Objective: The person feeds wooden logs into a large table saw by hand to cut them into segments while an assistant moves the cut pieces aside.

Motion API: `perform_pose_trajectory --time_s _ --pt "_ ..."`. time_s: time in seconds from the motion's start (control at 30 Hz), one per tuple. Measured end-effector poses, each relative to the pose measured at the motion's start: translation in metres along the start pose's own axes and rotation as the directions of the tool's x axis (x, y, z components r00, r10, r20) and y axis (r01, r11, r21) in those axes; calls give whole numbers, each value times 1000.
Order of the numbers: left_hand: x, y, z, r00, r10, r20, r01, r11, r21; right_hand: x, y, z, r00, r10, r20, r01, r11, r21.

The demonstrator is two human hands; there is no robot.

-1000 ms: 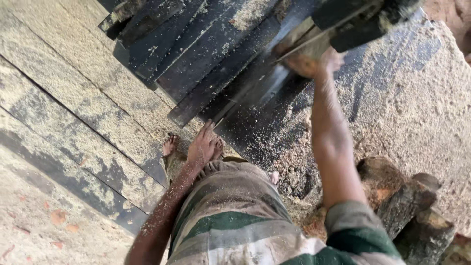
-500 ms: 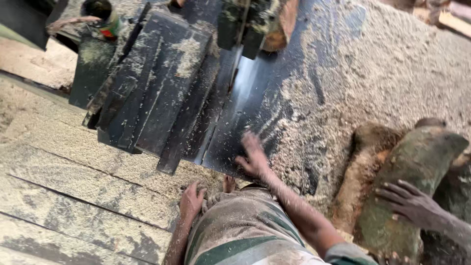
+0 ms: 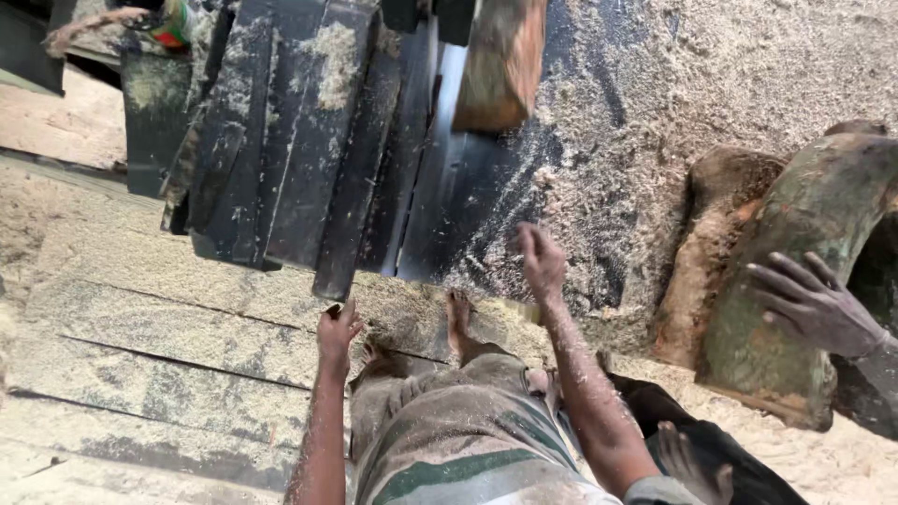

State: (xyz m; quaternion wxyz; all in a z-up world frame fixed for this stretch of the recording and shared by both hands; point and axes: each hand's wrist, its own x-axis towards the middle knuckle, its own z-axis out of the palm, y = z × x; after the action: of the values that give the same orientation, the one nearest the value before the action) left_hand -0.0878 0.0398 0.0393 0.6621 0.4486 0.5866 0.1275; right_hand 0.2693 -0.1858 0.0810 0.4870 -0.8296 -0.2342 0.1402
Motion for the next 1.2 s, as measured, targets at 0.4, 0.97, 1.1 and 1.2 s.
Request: perform_pose_trajectory --time_s 0.4,0.97,1.1,1.2 --pt "75 11 -24 926 -210 313 361 732 -578 66 -83 74 927 371 -53 -333 752 -569" --pt "70 -39 -25 966 -215 -141 53 705 -707 -69 -139 219 977 135 -162 -211 642 -737" --pt "52 -11 -55 906 423 28 -414 868 273 -36 -171 252 978 158 -138 -207 615 -761" --pt "21 -3 -76 871 491 9 -463 815 348 -12 -185 275 945 248 -213 -321 573 -754"
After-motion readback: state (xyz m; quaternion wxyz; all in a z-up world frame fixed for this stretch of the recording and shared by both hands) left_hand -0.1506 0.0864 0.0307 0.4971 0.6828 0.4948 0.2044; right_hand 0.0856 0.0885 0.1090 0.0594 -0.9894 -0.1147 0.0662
